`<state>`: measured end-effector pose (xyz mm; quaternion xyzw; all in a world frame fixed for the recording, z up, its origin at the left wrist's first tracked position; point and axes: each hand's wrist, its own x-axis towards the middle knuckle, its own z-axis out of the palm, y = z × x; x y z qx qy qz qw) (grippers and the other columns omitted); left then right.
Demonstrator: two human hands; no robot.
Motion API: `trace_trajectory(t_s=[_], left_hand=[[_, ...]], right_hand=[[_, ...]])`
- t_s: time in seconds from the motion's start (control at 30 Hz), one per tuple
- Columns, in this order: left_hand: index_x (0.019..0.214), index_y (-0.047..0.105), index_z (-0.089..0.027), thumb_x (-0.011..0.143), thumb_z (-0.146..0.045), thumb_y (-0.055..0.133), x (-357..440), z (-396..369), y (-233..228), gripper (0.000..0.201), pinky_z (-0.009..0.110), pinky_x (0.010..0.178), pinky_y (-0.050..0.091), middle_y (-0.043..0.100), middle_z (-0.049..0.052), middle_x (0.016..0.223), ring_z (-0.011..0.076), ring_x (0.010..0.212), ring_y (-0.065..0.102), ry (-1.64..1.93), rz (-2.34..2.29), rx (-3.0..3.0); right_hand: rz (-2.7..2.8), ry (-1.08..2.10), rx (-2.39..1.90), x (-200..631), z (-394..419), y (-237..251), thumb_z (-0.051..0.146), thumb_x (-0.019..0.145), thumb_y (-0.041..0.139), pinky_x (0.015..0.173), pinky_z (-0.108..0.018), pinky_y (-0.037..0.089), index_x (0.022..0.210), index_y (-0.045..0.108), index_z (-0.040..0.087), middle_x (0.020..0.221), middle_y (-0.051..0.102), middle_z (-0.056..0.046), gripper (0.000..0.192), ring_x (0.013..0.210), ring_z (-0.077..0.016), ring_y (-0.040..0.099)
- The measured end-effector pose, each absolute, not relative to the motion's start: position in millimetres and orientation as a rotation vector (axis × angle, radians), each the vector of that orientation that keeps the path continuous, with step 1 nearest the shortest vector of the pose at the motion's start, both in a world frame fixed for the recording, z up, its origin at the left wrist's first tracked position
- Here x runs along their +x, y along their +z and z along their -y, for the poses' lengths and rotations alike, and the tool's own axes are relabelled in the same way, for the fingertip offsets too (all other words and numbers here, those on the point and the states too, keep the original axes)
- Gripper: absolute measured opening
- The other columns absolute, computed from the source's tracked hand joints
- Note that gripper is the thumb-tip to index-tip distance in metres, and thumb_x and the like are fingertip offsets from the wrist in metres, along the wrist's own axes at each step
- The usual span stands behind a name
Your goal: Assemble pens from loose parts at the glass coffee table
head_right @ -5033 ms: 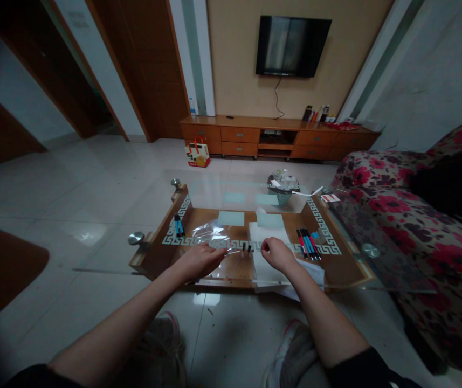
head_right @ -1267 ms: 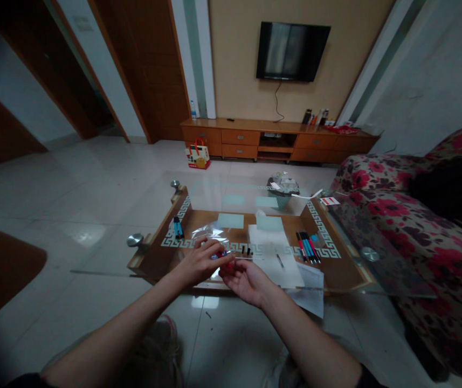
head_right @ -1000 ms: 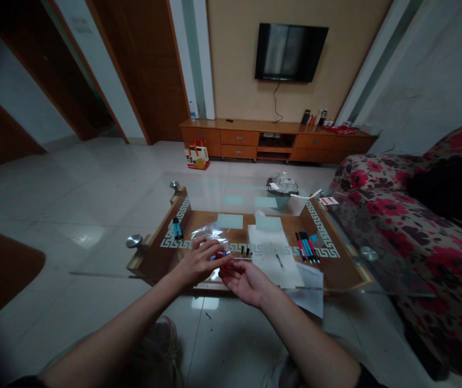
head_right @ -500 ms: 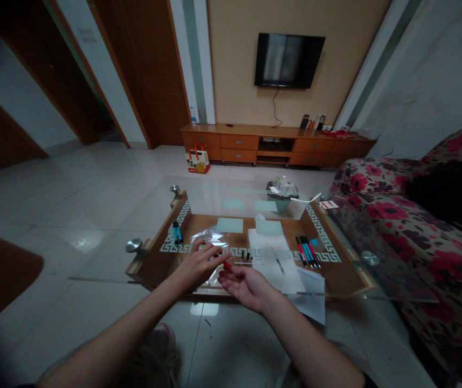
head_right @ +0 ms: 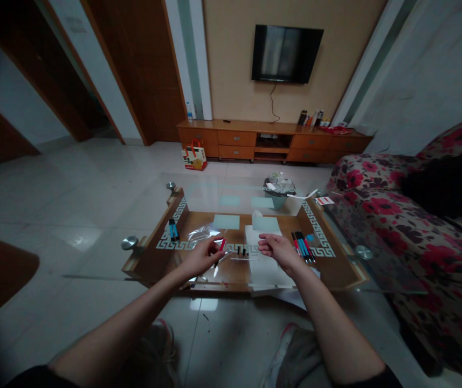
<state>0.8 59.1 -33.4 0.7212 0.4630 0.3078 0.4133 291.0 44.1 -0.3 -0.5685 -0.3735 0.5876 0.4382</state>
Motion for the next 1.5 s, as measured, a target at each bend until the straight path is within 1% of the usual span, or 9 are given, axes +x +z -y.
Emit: trace_trajectory(t_s=[0.1, 0.23, 0.3, 0.43, 0.6, 0.87, 1.13, 1.3, 1.5], left_hand=[[0.129, 0.052, -0.017, 0.083, -0.034, 0.065, -2.1, -62.1, -40.6, 0.050, 0.027, 0.065, 0.050, 0.067, 0.004, 0.088, 0.0159, 0.071, 0.064, 0.734, -1.196, 1.809], [0.126, 0.053, -0.019, 0.083, -0.034, 0.064, -3.6, -65.5, -46.7, 0.047, 0.028, 0.064, 0.050, 0.066, 0.003, 0.086, 0.0170, 0.071, 0.065, 0.674, -1.219, 1.882], [0.121, 0.056, -0.019, 0.083, -0.033, 0.064, -2.0, -66.3, -48.7, 0.041, 0.028, 0.063, 0.050, 0.066, 0.003, 0.082, 0.0171, 0.069, 0.064, 0.661, -1.227, 1.908], [0.116, 0.056, -0.019, 0.083, -0.033, 0.063, 4.1, -65.3, -50.2, 0.036, 0.027, 0.062, 0.048, 0.066, 0.002, 0.080, 0.0169, 0.069, 0.063, 0.677, -1.174, 1.942], [0.118, 0.055, -0.019, 0.087, -0.040, 0.061, 8.9, -64.1, -50.9, 0.039, 0.029, 0.067, 0.047, 0.066, 0.002, 0.083, 0.0173, 0.071, 0.061, 0.690, -1.163, 2.061], [0.115, 0.059, -0.019, 0.088, -0.041, 0.060, 8.1, -70.1, -49.2, 0.035, 0.037, 0.089, 0.048, 0.061, 0.009, 0.104, 0.0245, 0.098, 0.059, 0.580, -1.142, 2.322], [0.112, 0.060, -0.019, 0.087, -0.036, 0.058, 13.4, -77.5, -43.9, 0.030, 0.035, 0.085, 0.048, 0.063, 0.008, 0.101, 0.0248, 0.094, 0.062, 0.457, -1.176, 2.373], [0.122, 0.055, -0.017, 0.088, -0.035, 0.057, 17.0, -79.7, -47.1, 0.039, 0.033, 0.084, 0.048, 0.067, 0.011, 0.105, 0.0243, 0.093, 0.065, 0.445, -1.277, 2.330], [0.131, 0.044, -0.012, 0.088, -0.031, 0.053, 11.6, -67.2, -36.2, 0.048, 0.039, 0.084, 0.047, 0.068, 0.017, 0.101, 0.0296, 0.094, 0.066, 0.363, -1.512, 2.307]], right_hand=[[1.302, 1.183, -1.720, 311.5, -49.3, -17.1, 0.023, 0.093, 0.052, 0.059, -0.024, 0.052, 0.109, 0.072, 0.012, 0.075, 0.069, -0.006, 0.028, 0.059, -0.0130, 0.060], [1.786, 0.796, -1.894, 332.5, -51.7, -31.4, 0.021, 0.084, 0.058, 0.073, -0.028, 0.049, 0.098, 0.078, 0.014, 0.086, 0.075, -0.009, 0.025, 0.077, -0.0197, 0.066], [1.885, 0.721, -1.899, 336.3, -51.3, -34.4, 0.022, 0.081, 0.062, 0.072, -0.027, 0.048, 0.094, 0.078, 0.016, 0.087, 0.076, -0.008, 0.022, 0.080, -0.0204, 0.067], [1.928, 0.709, -1.931, 333.3, -50.1, -36.6, 0.022, 0.074, 0.070, 0.064, -0.025, 0.045, 0.089, 0.077, 0.016, 0.079, 0.075, -0.006, 0.017, 0.072, -0.0188, 0.067], [1.982, 0.645, -1.956, 326.1, -48.3, -36.0, 0.019, 0.073, 0.072, 0.064, -0.025, 0.044, 0.081, 0.076, 0.017, 0.076, 0.074, -0.005, 0.009, 0.071, -0.0181, 0.067], [2.109, 0.666, -1.852, 317.9, -47.4, -32.6, 0.021, 0.077, 0.070, 0.073, -0.029, 0.046, 0.081, 0.078, 0.020, 0.085, 0.076, -0.006, 0.009, 0.079, -0.0211, 0.068], [2.079, 0.702, -1.828, 318.5, -48.1, -30.8, 0.020, 0.074, 0.073, 0.075, -0.030, 0.049, 0.080, 0.080, 0.020, 0.084, 0.076, -0.008, 0.009, 0.080, -0.0228, 0.069], [2.102, 0.655, -1.837, 320.8, -43.7, -23.6, 0.021, 0.073, 0.074, 0.079, -0.030, 0.049, 0.083, 0.080, 0.021, 0.085, 0.077, -0.008, 0.011, 0.083, -0.0234, 0.069], [2.078, 0.571, -1.819, 330.3, -35.4, -8.0, 0.024, 0.087, 0.060, 0.086, -0.029, 0.045, 0.090, 0.078, 0.018, 0.097, 0.076, -0.011, 0.019, 0.092, -0.0240, 0.068]])
